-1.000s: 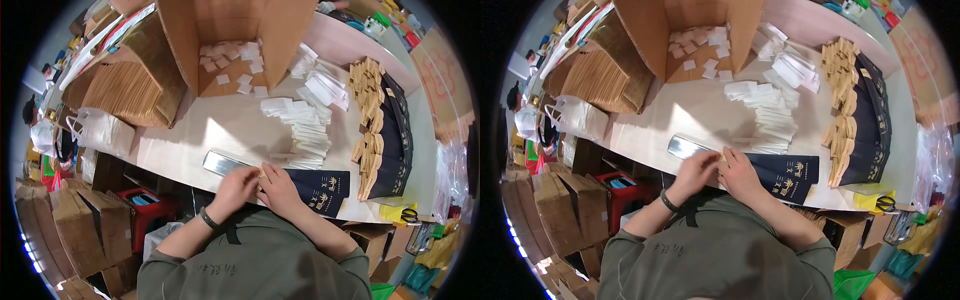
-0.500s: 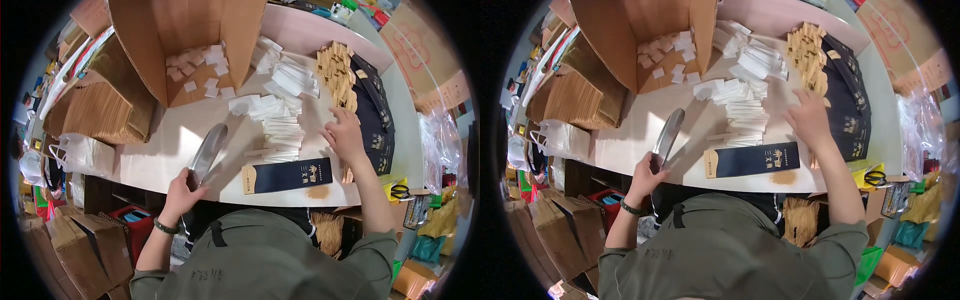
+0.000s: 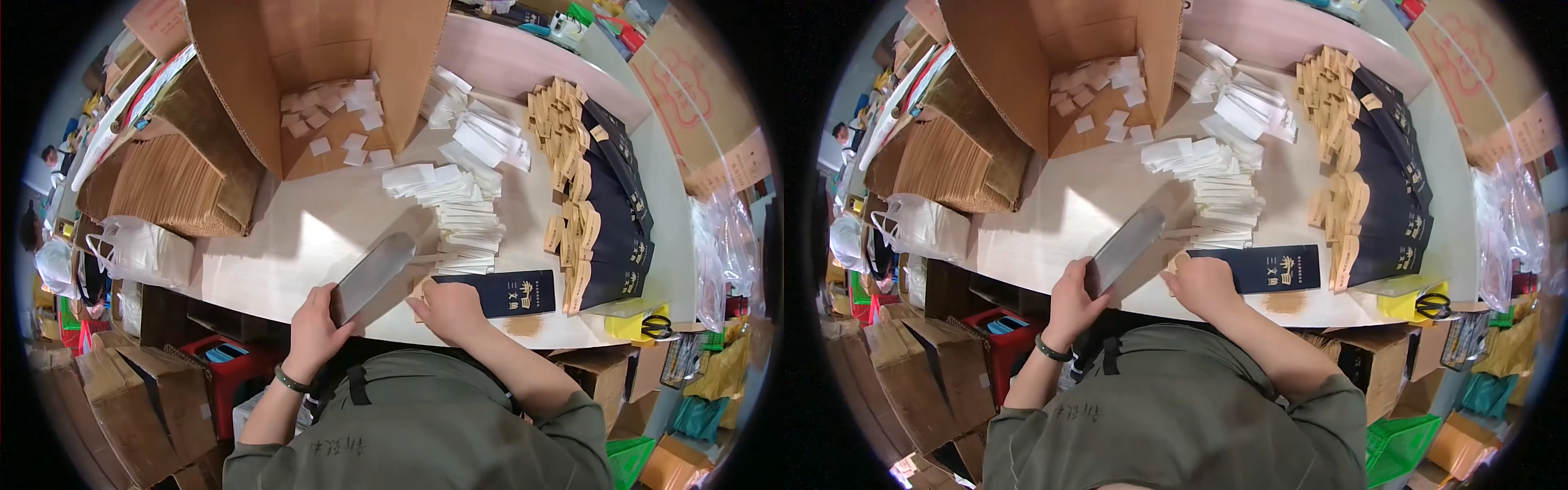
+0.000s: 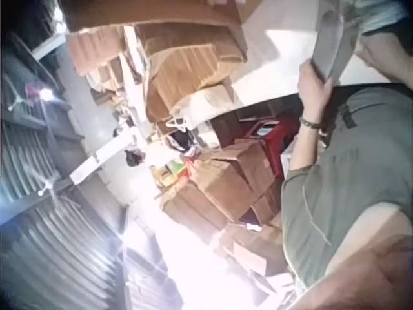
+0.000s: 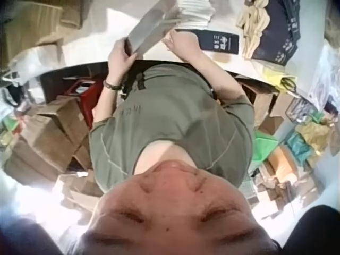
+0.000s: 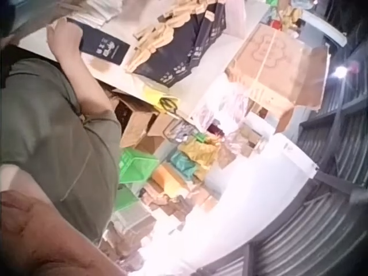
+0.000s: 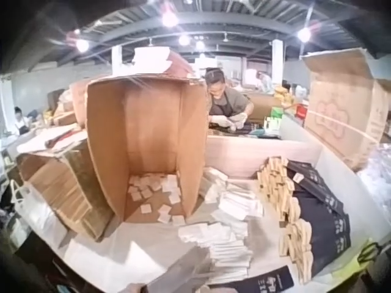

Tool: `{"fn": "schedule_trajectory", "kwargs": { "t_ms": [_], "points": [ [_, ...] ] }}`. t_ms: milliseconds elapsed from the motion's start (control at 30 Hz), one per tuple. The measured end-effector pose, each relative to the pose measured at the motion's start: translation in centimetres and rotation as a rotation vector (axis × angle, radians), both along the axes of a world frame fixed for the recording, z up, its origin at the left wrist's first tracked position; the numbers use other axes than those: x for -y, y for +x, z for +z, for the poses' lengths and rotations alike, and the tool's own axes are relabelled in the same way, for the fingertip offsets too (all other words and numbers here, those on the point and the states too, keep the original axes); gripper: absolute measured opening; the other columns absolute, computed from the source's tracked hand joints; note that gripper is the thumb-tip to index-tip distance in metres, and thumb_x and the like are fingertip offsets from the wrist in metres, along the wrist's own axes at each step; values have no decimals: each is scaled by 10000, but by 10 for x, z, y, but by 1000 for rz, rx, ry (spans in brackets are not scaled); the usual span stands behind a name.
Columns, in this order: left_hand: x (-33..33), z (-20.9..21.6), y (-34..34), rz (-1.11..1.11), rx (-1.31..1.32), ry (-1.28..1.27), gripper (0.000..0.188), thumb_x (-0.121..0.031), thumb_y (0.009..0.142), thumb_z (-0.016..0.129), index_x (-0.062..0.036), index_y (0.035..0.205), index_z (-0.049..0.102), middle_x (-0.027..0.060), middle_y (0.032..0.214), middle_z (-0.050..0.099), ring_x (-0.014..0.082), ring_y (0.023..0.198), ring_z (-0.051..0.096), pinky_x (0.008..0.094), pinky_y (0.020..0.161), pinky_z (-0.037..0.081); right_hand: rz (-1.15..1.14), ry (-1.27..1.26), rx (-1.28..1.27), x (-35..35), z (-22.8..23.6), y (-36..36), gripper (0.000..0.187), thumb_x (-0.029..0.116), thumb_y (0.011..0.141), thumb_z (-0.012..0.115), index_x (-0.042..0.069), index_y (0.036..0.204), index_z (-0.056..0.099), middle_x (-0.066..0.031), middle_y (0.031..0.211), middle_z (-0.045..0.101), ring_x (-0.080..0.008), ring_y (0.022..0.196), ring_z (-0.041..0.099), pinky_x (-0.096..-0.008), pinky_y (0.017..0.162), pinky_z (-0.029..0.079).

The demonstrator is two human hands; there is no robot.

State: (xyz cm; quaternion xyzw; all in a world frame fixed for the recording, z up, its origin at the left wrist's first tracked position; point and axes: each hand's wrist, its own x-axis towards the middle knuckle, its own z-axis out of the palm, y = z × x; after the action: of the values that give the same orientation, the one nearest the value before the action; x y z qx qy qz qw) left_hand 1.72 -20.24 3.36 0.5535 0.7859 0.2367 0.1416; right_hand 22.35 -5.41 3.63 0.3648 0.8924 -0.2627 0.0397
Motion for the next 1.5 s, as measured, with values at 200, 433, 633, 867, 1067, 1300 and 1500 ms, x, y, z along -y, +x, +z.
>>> {"fn": "schedule_trajectory", "kwargs": {
  "t_ms": [200, 433, 633, 867, 1067, 1300, 1500],
  "points": [
    [18, 21, -16, -203, -27, -198, 784, -292, 640, 862, -76, 1299, 497, 145, 1007, 589, 345, 882, 616, 402, 749, 519, -119, -18, -134, 0, -10, -10, 245, 268, 844, 590, 33, 783, 627, -150, 686, 656, -367, 690, 653, -470, 639, 513],
    [-26, 25, -31, -508, -16, -127, 752, -386, 664, 830, -68, 1278, 533, 140, 1004, 588, 354, 929, 597, 424, 794, 496, 39, -46, -359, 18, -9, -35, 176, 206, 811, 593, 37, 779, 632, -166, 701, 651, -370, 683, 654, -483, 651, 525],
    [-120, -4, -88, -267, -187, 134, 491, -260, 761, 746, -51, 1181, 601, 163, 1166, 611, 370, 1035, 599, 444, 883, 493, 149, 336, -289, -68, -28, -15, 77, 145, 772, 632, 77, 808, 637, -147, 893, 639, -352, 854, 621, -451, 745, 515],
    [-246, -17, -83, -159, -222, 251, 370, -216, 787, 639, -84, 1132, 626, 173, 1161, 625, 348, 1083, 580, 438, 899, 486, 298, 316, -273, -62, -11, -40, 71, 138, 763, 626, 79, 802, 637, -130, 854, 625, -325, 867, 625, -437, 736, 518],
    [-264, -28, -78, -169, -343, 186, 360, -190, 815, 618, -73, 1154, 591, 185, 1076, 636, 351, 1035, 593, 443, 851, 487, 207, 328, -397, -118, 10, -55, 76, 146, 800, 608, 73, 811, 626, -154, 863, 626, -364, 872, 617, -466, 712, 494],
    [-113, 17, -73, -369, -180, -142, 106, -102, 831, 587, -83, 927, 628, 150, 916, 631, 363, 829, 623, 452, 700, 507, 288, 416, -312, -194, 3, -89, 144, 120, 803, 575, 40, 821, 694, -171, 888, 678, -361, 868, 663, -471, 750, 532],
    [-10, -8, -22, -206, -126, 1, 143, -193, 801, 668, -94, 894, 622, 107, 798, 583, 334, 798, 615, 436, 693, 497, 398, 427, -78, -201, -24, -115, 138, 88, 752, 593, 28, 837, 684, -181, 893, 667, -370, 877, 656, -455, 787, 529]
  ]
}}
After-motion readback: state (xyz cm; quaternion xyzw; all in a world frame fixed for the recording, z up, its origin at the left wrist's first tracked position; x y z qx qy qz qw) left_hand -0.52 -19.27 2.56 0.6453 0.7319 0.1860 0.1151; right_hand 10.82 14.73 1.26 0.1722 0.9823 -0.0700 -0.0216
